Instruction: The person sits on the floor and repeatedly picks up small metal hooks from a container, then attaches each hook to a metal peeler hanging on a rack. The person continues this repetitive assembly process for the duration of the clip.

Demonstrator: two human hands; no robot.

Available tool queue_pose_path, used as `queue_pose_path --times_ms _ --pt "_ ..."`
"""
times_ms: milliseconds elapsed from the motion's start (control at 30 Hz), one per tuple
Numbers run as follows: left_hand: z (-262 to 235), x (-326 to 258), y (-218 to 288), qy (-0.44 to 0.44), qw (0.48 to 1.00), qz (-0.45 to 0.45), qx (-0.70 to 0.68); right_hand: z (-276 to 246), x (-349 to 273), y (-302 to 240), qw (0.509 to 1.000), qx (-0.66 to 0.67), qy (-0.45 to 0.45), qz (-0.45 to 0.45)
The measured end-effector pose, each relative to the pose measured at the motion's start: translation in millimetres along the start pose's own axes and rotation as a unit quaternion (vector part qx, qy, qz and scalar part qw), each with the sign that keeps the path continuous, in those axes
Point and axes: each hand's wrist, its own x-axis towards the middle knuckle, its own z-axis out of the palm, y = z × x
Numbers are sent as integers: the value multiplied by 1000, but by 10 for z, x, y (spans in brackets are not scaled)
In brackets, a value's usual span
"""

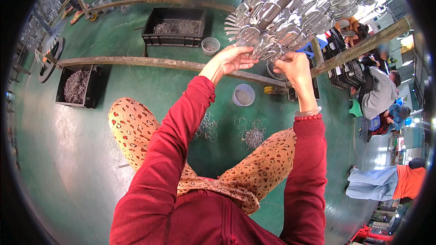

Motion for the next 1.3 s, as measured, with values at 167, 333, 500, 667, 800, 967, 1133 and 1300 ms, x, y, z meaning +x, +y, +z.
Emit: queue_pose_path --times_ms 167,333,500,667,800,967,1133,1300 --pt "1 42 -22 10 999 -33 34 -15 29 -50 998 -57 15 -3" --pt "13 49 -64 -3 999 -42 33 -53 -3 -35 995 -98 11 -22" --pt "133 -18 -95 31 997 -67 9 -35 -100 -140 981 -135 65 -126" --pt "215 -40 -187 24 997 -70 -18 -14 -31 -6 995 -91 11 -33" --pt "248 -48 -264 37 998 -51 -32 -42 -98 -65 992 -126 0 -33" --pt "285 -73 -355 39 997 -52 -38 -63 -72 153 975 -205 -3 -84" --pt "411 -161 -384 59 996 -58 -36 -100 -138 259 939 -327 8 -108" --pt "487 -218 -385 62 995 -72 -13 -75 -205 170 990 -141 8 -27"
